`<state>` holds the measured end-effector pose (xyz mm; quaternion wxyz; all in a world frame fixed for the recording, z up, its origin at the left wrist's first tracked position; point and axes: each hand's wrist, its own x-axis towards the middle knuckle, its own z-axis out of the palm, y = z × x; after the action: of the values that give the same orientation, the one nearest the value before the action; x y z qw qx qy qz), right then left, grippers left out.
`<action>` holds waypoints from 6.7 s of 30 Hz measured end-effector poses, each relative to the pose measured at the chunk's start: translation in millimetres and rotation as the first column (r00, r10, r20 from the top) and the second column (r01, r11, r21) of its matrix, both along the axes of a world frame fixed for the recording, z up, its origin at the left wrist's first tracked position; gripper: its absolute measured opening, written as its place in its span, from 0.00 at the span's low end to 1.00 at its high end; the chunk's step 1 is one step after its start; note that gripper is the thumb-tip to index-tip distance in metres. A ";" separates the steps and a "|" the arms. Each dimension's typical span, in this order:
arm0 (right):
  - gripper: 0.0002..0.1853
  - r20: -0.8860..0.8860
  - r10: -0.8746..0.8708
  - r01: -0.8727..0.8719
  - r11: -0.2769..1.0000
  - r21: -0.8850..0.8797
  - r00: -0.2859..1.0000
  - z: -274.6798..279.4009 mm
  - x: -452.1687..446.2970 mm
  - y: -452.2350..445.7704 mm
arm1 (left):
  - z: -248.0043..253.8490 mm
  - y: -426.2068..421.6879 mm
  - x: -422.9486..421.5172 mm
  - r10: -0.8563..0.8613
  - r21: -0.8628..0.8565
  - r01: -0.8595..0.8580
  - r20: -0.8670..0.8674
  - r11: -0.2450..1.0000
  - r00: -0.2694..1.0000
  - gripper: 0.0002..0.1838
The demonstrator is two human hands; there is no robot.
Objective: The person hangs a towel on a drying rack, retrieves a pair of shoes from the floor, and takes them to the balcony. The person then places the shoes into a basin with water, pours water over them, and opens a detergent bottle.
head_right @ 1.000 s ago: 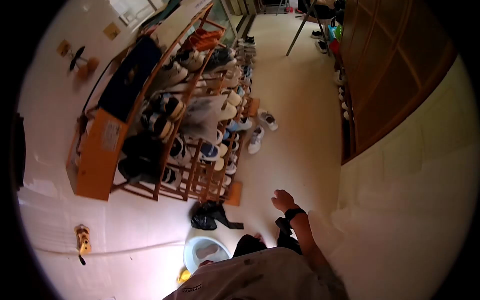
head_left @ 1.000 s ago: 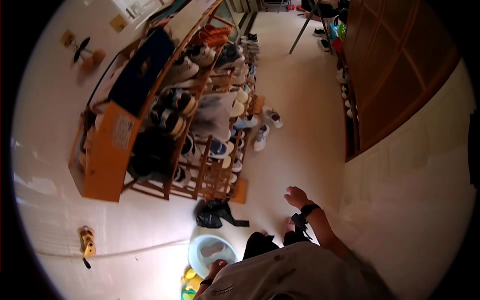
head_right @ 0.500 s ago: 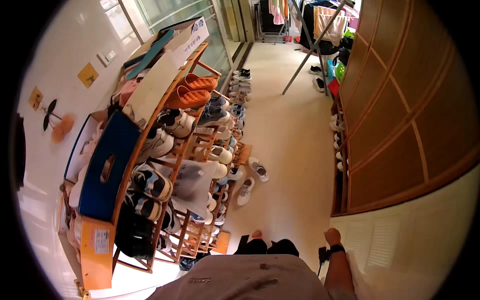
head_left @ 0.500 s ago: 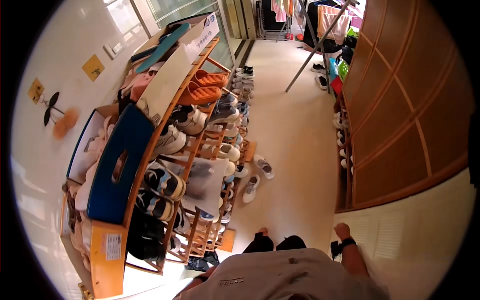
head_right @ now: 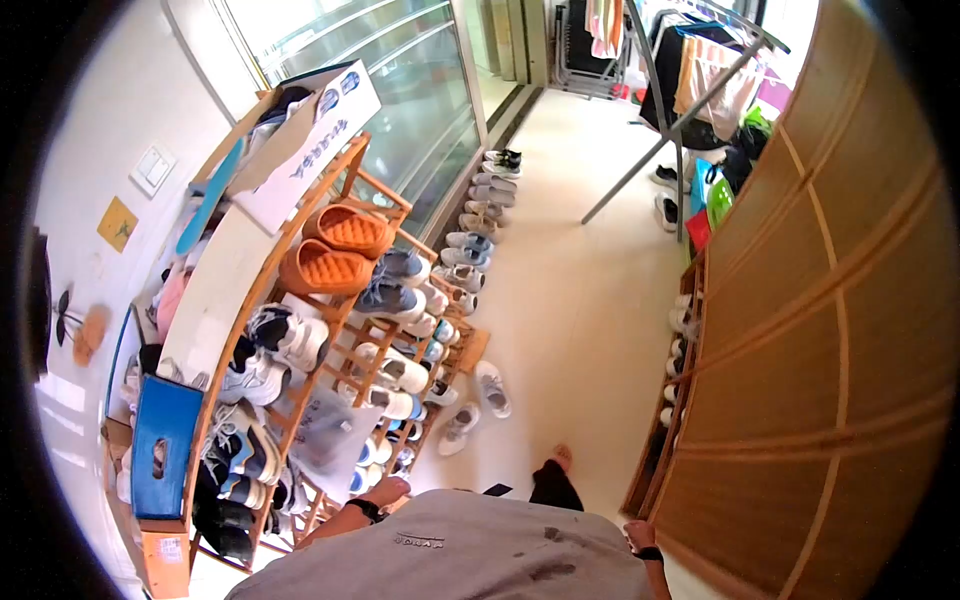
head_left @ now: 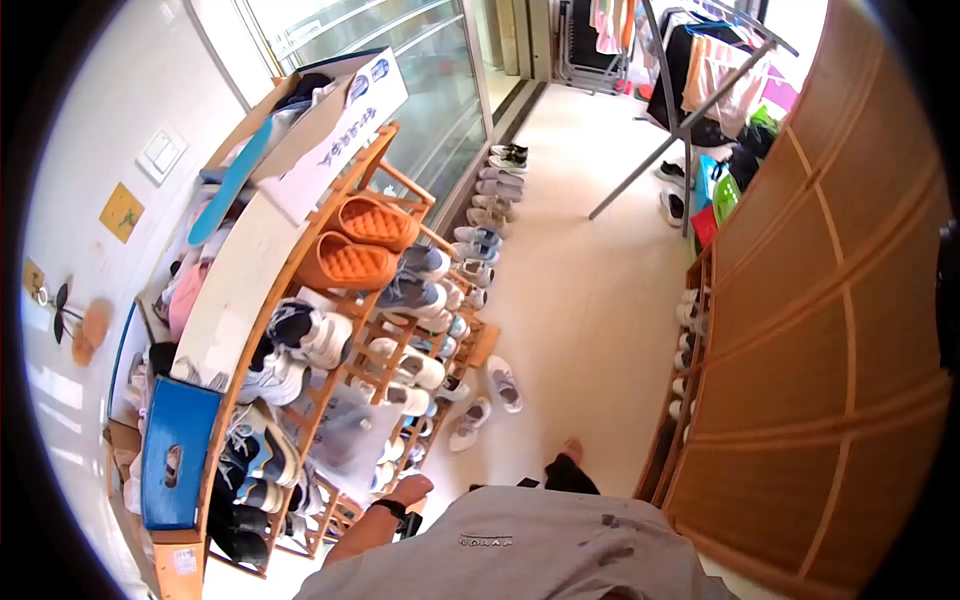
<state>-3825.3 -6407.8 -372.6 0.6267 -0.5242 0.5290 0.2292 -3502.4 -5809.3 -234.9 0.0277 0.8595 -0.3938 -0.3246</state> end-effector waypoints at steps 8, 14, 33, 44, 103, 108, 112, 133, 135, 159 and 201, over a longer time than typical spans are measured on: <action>0.10 -0.001 0.551 -0.368 0.557 -0.745 0.835 187.5 279.5 -126.8 | 12.8 -90.0 45.3 0.570 -0.126 -0.614 -0.266 0.779 0.778 0.17; 0.11 0.177 0.516 -0.315 0.724 -0.614 0.838 184.2 415.2 -162.1 | 32.0 -156.2 114.6 0.785 0.086 -0.838 -0.414 0.539 0.462 0.15; 0.14 -0.038 0.754 -0.701 0.589 -0.402 0.656 87.1 611.1 -334.6 | 4.3 -299.4 445.4 0.842 -0.227 -0.930 -0.404 0.288 0.359 0.14; 0.13 -0.074 0.903 -0.746 0.300 -0.594 0.423 179.1 1001.1 -313.6 | -7.9 -349.6 488.2 0.883 0.001 -1.000 -0.469 -0.016 -0.014 0.17; 0.11 -0.243 0.957 -0.754 -0.041 -0.655 0.159 -289.2 1760.3 -111.8 | -115.4 -580.1 1081.0 0.700 0.120 -0.814 -0.590 0.569 0.402 0.16; 0.10 0.390 0.633 -0.504 0.772 -0.388 0.669 -252.3 1728.3 -172.7 | -117.1 -591.5 1083.3 0.708 0.108 -0.811 -0.563 0.575 0.427 0.15; 0.10 0.432 0.230 -0.194 0.973 -0.127 0.872 -192.7 1728.4 -188.6 | -117.2 -593.3 1086.2 0.672 0.076 -0.775 -0.557 0.627 0.489 0.14; 0.11 -0.278 0.952 -0.812 -0.060 -0.580 0.128 -224.0 1751.1 -172.0 | -123.8 -602.2 1076.8 0.703 0.087 -0.779 -0.500 0.621 0.505 0.15; 0.10 -0.297 0.955 -0.786 -0.185 -0.590 -0.001 -243.5 1763.6 -150.7 | -122.8 -602.6 1076.1 0.702 0.079 -0.782 -0.503 0.618 0.504 0.15; 0.18 -0.280 0.900 -0.854 -0.414 -0.315 -0.333 18.8 1580.0 -342.2 | -102.2 -580.1 1020.5 0.816 0.233 -0.968 -0.574 0.088 -0.064 0.40; 0.10 0.086 0.112 -0.135 -0.921 -0.364 -0.990 156.4 1303.9 82.8 | -35.3 -885.7 559.4 -0.651 0.083 0.703 -0.466 -0.707 -0.600 0.12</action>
<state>-2521.4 -6325.0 -216.2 -0.0690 -0.5746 -0.6053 0.5465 -2943.0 -6695.0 -270.2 -0.4622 -0.0369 -0.8378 -0.2883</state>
